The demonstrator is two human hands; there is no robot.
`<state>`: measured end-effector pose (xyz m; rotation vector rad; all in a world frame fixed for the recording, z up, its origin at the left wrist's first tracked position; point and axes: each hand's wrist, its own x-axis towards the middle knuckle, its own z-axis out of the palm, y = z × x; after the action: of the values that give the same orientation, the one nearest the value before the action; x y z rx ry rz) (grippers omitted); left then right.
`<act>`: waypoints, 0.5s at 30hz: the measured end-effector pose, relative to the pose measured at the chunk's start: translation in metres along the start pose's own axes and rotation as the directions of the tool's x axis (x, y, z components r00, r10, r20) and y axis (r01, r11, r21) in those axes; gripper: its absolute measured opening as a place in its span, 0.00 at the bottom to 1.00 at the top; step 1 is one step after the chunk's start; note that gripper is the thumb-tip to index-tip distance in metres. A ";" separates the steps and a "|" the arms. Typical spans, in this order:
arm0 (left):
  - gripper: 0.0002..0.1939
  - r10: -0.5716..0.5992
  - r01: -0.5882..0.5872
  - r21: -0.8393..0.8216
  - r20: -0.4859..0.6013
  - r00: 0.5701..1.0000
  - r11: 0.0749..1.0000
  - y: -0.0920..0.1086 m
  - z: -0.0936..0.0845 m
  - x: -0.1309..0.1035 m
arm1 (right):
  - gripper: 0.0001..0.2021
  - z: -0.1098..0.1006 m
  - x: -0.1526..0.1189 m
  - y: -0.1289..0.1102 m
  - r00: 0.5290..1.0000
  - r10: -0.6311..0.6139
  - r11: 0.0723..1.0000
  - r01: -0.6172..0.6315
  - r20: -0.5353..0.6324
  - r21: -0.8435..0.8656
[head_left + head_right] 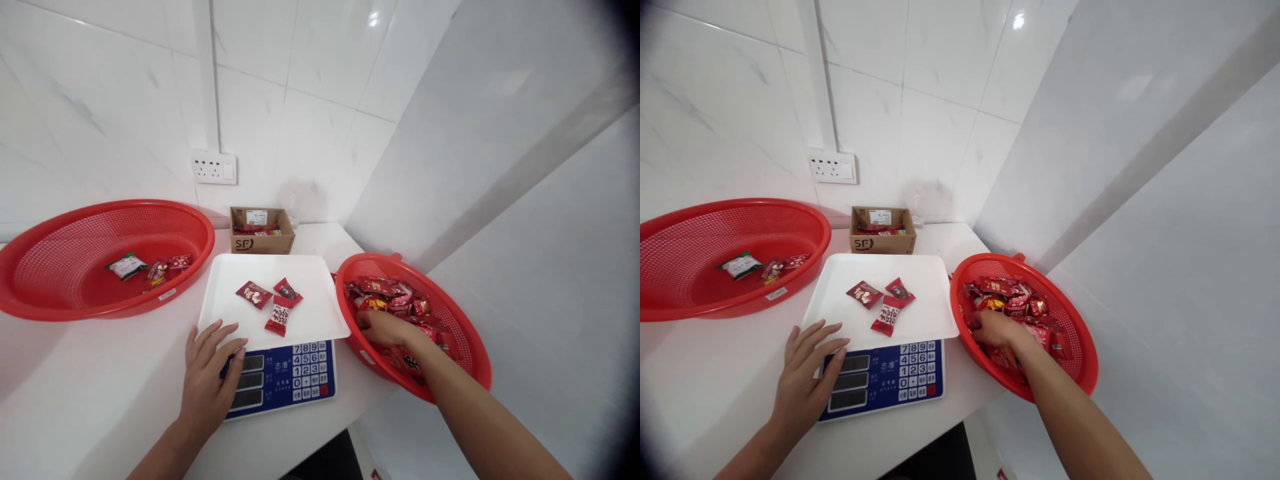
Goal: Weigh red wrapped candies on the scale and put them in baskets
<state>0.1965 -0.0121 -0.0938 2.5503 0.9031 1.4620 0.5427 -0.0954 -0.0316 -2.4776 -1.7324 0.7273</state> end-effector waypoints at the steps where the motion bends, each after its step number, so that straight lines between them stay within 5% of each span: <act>1: 0.09 0.001 -0.001 0.000 -0.001 1.000 1.000 0.000 0.000 0.000 | 0.03 -0.001 0.002 0.000 1.000 -0.020 0.999 0.020 -0.011 0.028; 8: 0.08 -0.022 0.022 -0.012 -0.002 1.000 1.000 0.000 0.001 0.000 | 0.06 -0.009 0.008 0.006 0.963 -0.041 0.964 0.108 -0.266 0.241; 15: 0.08 -0.034 0.034 -0.020 -0.002 0.999 0.999 0.000 0.001 0.000 | 0.06 -0.022 0.003 0.008 0.843 0.152 0.888 0.112 -0.515 0.446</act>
<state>0.1971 -0.0118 -0.0943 2.5077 0.9228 1.4572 0.5590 -0.0906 -0.0150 -2.0884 -1.1619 0.3272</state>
